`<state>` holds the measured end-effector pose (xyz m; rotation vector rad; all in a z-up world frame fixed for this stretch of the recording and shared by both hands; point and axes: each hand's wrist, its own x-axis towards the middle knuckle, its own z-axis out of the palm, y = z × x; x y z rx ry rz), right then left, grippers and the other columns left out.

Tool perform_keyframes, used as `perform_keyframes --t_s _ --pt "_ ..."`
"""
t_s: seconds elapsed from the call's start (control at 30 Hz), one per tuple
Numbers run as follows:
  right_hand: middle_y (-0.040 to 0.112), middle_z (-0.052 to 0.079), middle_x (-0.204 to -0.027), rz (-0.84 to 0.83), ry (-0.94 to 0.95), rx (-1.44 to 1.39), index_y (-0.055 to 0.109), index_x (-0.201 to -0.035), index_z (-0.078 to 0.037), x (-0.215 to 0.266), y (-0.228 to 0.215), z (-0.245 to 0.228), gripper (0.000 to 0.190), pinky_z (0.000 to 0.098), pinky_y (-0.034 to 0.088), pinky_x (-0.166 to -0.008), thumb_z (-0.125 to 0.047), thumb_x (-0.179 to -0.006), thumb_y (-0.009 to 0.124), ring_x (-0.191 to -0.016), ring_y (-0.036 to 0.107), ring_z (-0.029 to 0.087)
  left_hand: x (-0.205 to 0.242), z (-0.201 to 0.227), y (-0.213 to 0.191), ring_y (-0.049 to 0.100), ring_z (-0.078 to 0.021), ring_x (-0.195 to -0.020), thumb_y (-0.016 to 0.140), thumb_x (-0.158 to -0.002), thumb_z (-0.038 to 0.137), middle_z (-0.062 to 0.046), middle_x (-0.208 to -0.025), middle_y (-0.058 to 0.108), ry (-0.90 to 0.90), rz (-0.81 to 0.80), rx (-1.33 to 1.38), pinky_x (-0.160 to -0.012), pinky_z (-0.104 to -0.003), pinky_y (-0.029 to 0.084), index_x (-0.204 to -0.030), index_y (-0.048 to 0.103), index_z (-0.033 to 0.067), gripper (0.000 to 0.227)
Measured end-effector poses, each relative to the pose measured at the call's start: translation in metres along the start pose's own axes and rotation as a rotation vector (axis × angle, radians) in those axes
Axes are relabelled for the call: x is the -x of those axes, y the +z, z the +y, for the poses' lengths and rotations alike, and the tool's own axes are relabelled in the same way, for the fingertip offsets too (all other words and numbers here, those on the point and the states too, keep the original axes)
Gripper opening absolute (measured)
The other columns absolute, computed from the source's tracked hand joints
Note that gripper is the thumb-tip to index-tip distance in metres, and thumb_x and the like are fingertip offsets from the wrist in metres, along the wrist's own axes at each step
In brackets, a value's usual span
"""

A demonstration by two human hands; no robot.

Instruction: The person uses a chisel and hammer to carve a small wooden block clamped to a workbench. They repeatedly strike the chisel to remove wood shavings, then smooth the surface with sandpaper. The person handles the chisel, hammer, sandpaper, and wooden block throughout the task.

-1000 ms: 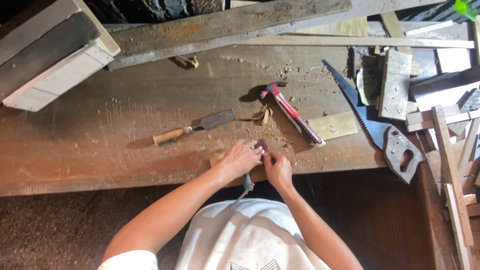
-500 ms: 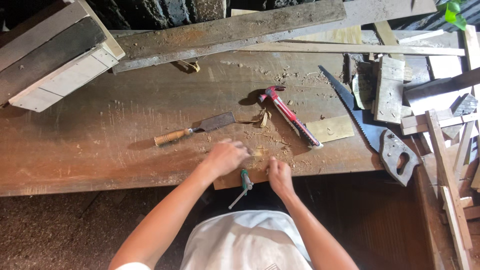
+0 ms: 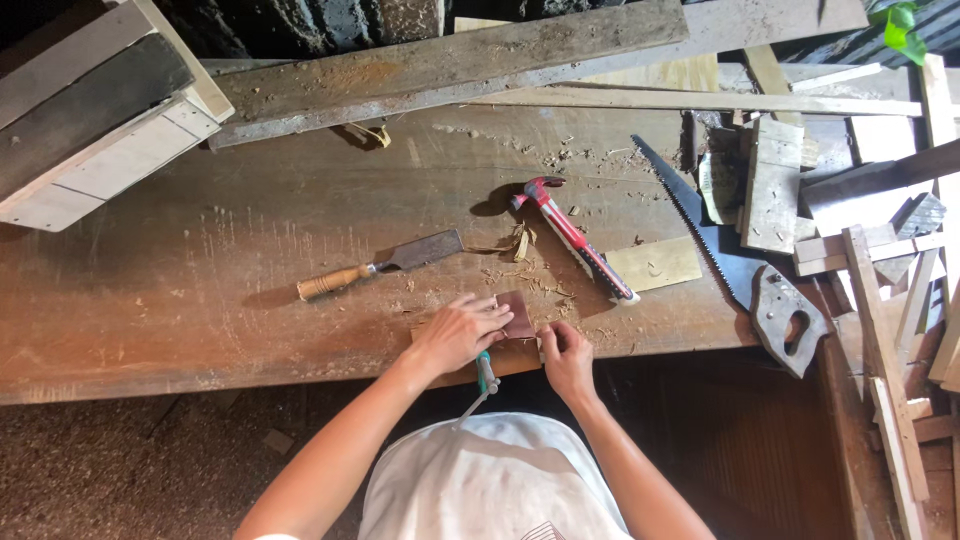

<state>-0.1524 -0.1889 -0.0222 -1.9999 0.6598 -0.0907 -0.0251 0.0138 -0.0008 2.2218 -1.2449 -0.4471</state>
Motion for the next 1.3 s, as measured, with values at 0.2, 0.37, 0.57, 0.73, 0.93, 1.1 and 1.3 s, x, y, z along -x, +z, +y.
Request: perform_keyframes --t_s 0.2,0.37,0.57,0.73,0.93,1.1,1.3 --pt "0.067 0.007 -0.065 0.036 -0.015 0.004 0.071 -0.091 -0.001 -0.002 0.001 -0.005 0.026 0.0319 0.049 -0.054 -0.027 -0.095 0.065 -0.055 0.060 0.013 -0.022 -0.006 0.000 0.044 -0.0277 -0.143 0.069 -0.089 0.031 -0.005 -0.144 0.061 0.053 -0.071 -0.099 -0.115 -0.047 0.036 -0.133 0.067 0.0073 0.050" --pt "0.068 0.007 -0.066 -0.098 0.137 -0.002 0.073 -0.099 -0.006 -0.013 0.000 -0.032 0.038 0.0366 0.051 -0.059 -0.041 -0.099 0.059 -0.060 0.065 0.018 -0.029 -0.007 -0.010 0.040 -0.0279 -0.147 0.072 -0.086 0.031 -0.004 -0.145 0.060 0.048 -0.144 -0.087 -0.116 -0.048 0.036 -0.126 0.071 0.0100 0.045" --pt "0.074 0.013 -0.081 -0.141 0.079 0.345 0.070 -0.102 -0.004 -0.019 0.003 -0.071 0.041 0.0433 0.055 -0.071 -0.043 -0.088 0.071 -0.077 0.072 0.031 -0.022 -0.006 -0.028 0.038 -0.0272 -0.147 0.071 -0.080 0.021 -0.007 -0.150 0.054 0.006 -0.213 -0.087 -0.118 -0.049 0.031 -0.123 0.073 0.0135 0.043" --pt "0.069 0.015 -0.125 -0.164 -0.470 0.488 0.066 -0.126 -0.005 -0.012 0.002 -0.079 0.044 0.0454 0.047 -0.102 -0.026 -0.088 0.067 -0.119 0.061 0.031 0.015 -0.013 -0.028 0.042 -0.0292 -0.145 0.064 -0.089 0.024 -0.011 -0.156 0.048 -0.109 -0.066 0.163 -0.117 -0.047 0.035 -0.131 0.069 0.0165 0.044" --pt "0.062 0.010 -0.143 -0.347 -0.686 0.611 0.058 -0.139 -0.008 -0.008 -0.008 -0.076 0.055 0.0536 0.026 -0.121 -0.030 -0.089 0.063 -0.141 0.051 0.032 0.065 -0.026 -0.020 0.052 -0.0319 -0.137 0.062 -0.095 0.025 -0.014 -0.145 0.060 -0.350 0.285 0.044 -0.116 -0.054 0.031 -0.137 0.067 0.0105 0.045" --pt "0.063 0.012 -0.139 -0.384 -0.733 0.677 0.060 -0.137 -0.007 -0.021 0.001 -0.077 0.055 0.0567 0.027 -0.114 -0.035 -0.089 0.064 -0.137 0.048 0.035 0.076 -0.031 -0.007 0.056 -0.0348 -0.135 0.062 -0.096 0.029 -0.018 -0.137 0.065 -0.409 0.555 0.234 -0.115 -0.048 0.041 -0.130 0.068 0.0039 0.043" --pt "0.065 0.009 -0.140 -0.268 -0.730 0.579 0.061 -0.140 -0.009 -0.019 0.011 -0.060 0.045 0.0483 0.037 -0.117 -0.020 -0.097 0.063 -0.138 0.052 0.033 0.084 -0.031 0.007 0.056 -0.0336 -0.137 0.058 -0.097 0.026 -0.015 -0.135 0.069 -0.358 0.622 0.224 -0.117 -0.050 0.034 -0.129 0.070 0.0057 0.040"
